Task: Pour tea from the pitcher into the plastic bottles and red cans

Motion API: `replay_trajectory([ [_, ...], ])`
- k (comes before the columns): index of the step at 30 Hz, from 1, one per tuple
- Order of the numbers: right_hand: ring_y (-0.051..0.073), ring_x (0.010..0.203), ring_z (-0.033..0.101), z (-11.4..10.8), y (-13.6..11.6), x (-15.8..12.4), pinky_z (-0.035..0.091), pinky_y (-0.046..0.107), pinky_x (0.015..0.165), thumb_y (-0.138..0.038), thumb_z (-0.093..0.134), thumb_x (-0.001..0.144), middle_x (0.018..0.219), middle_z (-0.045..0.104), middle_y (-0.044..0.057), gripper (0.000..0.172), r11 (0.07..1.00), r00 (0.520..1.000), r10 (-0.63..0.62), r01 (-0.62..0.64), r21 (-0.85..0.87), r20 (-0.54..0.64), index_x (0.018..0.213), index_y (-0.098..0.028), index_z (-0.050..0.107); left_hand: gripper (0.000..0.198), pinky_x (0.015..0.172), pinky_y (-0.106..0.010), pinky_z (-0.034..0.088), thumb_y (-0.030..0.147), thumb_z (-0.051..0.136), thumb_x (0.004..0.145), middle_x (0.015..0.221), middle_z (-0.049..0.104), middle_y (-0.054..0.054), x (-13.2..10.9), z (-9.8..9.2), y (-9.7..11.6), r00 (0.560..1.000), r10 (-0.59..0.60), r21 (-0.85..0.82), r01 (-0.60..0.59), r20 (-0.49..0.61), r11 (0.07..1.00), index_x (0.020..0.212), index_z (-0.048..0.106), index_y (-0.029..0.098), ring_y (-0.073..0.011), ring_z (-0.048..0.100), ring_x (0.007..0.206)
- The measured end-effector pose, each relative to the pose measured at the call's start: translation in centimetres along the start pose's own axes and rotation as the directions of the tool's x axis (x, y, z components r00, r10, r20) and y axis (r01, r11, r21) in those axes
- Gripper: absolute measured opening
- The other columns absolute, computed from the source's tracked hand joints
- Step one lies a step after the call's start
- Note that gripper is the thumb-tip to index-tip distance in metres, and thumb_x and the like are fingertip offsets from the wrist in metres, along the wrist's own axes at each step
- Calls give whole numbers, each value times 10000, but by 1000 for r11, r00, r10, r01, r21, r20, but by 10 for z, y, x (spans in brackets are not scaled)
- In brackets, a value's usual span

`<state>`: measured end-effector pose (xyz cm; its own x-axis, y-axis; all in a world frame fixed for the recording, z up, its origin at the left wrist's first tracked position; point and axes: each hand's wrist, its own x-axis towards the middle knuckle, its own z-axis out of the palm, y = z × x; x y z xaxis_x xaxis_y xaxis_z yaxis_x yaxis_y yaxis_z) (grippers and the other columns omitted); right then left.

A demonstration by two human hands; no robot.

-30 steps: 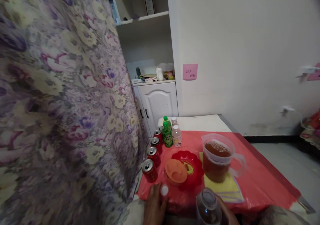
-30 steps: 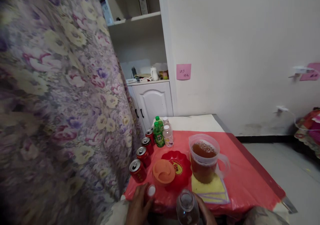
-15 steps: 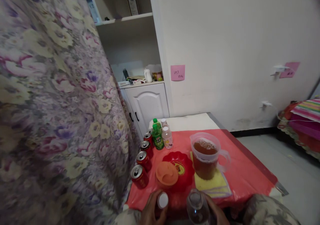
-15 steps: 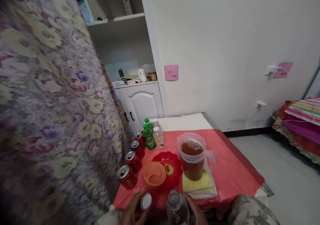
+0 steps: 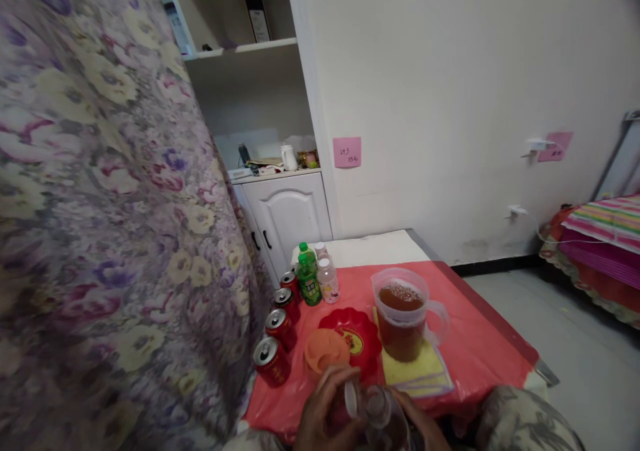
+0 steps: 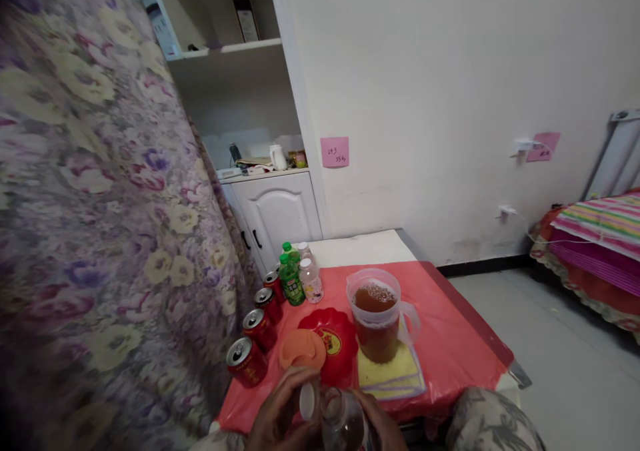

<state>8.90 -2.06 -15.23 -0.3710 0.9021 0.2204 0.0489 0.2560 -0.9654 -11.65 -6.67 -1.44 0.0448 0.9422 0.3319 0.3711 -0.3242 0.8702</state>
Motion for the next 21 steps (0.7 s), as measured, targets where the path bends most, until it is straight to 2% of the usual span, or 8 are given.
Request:
replay_trajectory([
  [4,393,1191,672,1,1,-1,554,476,1016,-803,686,641,1233,750,145,808,998,999,-37,38,-40,7,1227,-247,712,532,1027,-347,565,468,801,775,1264,757,-79,4,-5,12,992,73,131,-86,98,988,1280,695,336,-262,695,1194],
  [7,382,1157,686,2,0,-2,564,483,995,-759,666,701,1205,754,145,717,999,999,-31,30,-41,-23,1207,-254,724,503,956,-291,591,471,792,786,1192,794,-54,7,-6,29,982,113,224,-145,149,964,1263,695,346,-233,738,1075],
  [9,386,1135,693,2,-2,-1,568,481,981,-746,704,664,1156,768,137,715,998,1000,-3,3,-59,-1,1189,-262,740,435,911,-275,599,495,771,800,1127,810,-41,9,-5,36,980,115,278,-158,164,948,1204,718,342,-227,749,1008],
  [12,412,1159,677,-1,-4,3,548,481,999,-739,780,551,1152,768,126,797,996,999,25,-21,-85,46,1194,-269,751,410,881,-306,605,511,749,813,1076,814,-58,12,-1,35,973,103,358,-174,207,917,1172,730,313,-249,753,970],
  [15,406,1193,657,-3,-3,2,520,483,1034,-728,770,577,1202,751,130,818,996,999,27,-23,-87,47,1242,-253,732,372,796,-320,613,457,810,760,1001,815,-63,14,4,32,968,50,456,-161,246,875,1090,756,295,-264,756,887],
  [18,382,1205,652,-3,2,-3,493,487,1070,-717,720,657,1268,732,135,792,996,998,35,-31,-79,49,1297,-251,700,270,742,-316,593,392,835,742,952,800,-52,17,9,38,960,-73,548,-90,269,832,978,766,281,-263,747,846],
  [21,401,1229,642,-2,11,-4,470,513,1095,-749,712,621,1319,713,151,863,997,997,37,-32,-68,69,1315,-237,689,257,733,-303,579,370,823,759,929,784,-51,20,9,46,950,-124,543,-54,285,838,974,757,246,-246,740,827],
])
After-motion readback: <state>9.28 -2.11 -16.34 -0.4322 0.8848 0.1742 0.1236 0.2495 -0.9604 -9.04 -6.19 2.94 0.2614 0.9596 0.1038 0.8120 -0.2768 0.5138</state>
